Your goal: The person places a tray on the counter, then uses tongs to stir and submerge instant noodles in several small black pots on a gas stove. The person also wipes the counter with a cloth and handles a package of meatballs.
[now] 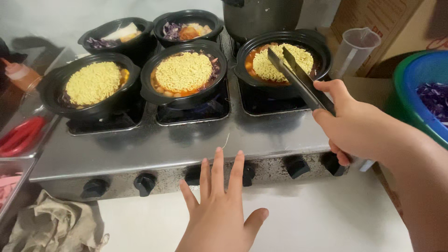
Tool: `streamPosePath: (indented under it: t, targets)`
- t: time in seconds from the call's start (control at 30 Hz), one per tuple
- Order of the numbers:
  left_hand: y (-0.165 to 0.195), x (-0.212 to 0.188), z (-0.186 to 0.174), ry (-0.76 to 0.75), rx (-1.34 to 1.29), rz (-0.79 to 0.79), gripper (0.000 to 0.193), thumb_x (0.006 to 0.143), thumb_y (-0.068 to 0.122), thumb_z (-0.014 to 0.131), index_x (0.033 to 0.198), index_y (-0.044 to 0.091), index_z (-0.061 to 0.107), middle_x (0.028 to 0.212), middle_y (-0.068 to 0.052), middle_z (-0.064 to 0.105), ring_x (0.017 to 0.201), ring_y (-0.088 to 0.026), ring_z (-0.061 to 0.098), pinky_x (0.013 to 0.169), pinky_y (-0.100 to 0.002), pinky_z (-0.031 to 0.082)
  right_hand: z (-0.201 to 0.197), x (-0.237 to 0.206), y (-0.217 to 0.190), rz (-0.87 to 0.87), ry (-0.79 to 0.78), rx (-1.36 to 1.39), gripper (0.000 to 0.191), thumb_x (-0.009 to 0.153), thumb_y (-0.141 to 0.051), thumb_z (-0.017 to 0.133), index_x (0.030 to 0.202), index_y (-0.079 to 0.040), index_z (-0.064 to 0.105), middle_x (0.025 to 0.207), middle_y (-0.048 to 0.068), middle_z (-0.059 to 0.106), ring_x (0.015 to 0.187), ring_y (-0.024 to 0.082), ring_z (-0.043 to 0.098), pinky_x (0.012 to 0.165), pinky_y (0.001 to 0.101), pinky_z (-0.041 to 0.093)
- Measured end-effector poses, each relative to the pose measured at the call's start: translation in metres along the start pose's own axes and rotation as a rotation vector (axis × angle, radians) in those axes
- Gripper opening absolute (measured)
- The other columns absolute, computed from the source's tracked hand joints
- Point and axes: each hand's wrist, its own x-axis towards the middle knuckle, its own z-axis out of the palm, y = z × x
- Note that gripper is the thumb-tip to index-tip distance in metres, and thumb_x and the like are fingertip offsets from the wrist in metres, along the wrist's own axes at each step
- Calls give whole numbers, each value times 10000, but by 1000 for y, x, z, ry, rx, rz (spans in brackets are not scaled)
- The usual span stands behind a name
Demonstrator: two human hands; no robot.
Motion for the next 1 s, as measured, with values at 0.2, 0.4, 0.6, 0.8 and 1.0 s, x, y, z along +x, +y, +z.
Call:
streamPosePath:
  t: [0.2, 0.4, 0.6, 0.8, 1.0]
  targets:
    - [1, -2, 0, 5, -2, 6, 1071, 956, 556, 646, 1661, 189, -71, 1702, -227, -189, 1567, -481, -175, 1114, -813, -44, -1, -5, -8, 20, -21, 6, 684, 1078, -244, 460, 1673, -310, 129, 655, 131, 609, 491, 261, 622, 611, 424, 544]
    - [2, -5, -3, -1, -32, 17, 1051, 961, 541, 635, 1666, 186, -60, 1705, -229, -181, 1566, -489, -173, 1116, -815, -33, 0, -4, -12, 31, -34, -45, 697, 1081, -261, 448, 1674, -294, 82, 664, 131, 612, 504, 256, 624, 615, 408, 536]
    - [2, -4, -7, -8, -59, -3, 1062, 963, 541, 634, 1669, 194, -80, 1708, -218, -195, 1570, -487, -180, 1124, -807, -40, -3, 4, -7, -28, -36, -57, 712, 1075, -251, 455, 1679, -267, 77, 640, 136, 635, 486, 267, 650, 606, 406, 531]
    - [-6, -4, -5, 21, -54, -22, 1083, 955, 543, 648, 1667, 203, -94, 1710, -213, -199, 1572, -478, -174, 1128, -801, -43, 3, 7, -8, 2, -45, -28, 702, 1078, -251, 448, 1675, -261, 78, 665, 147, 606, 497, 274, 629, 617, 420, 529]
    - [-8, -5, -6, 35, -66, -19, 1083, 947, 550, 657, 1661, 212, -84, 1709, -207, -185, 1569, -475, -173, 1122, -806, -36, 7, 7, -12, -40, -42, 6, 704, 1051, -231, 473, 1662, -241, 123, 678, 150, 647, 492, 280, 662, 620, 421, 559]
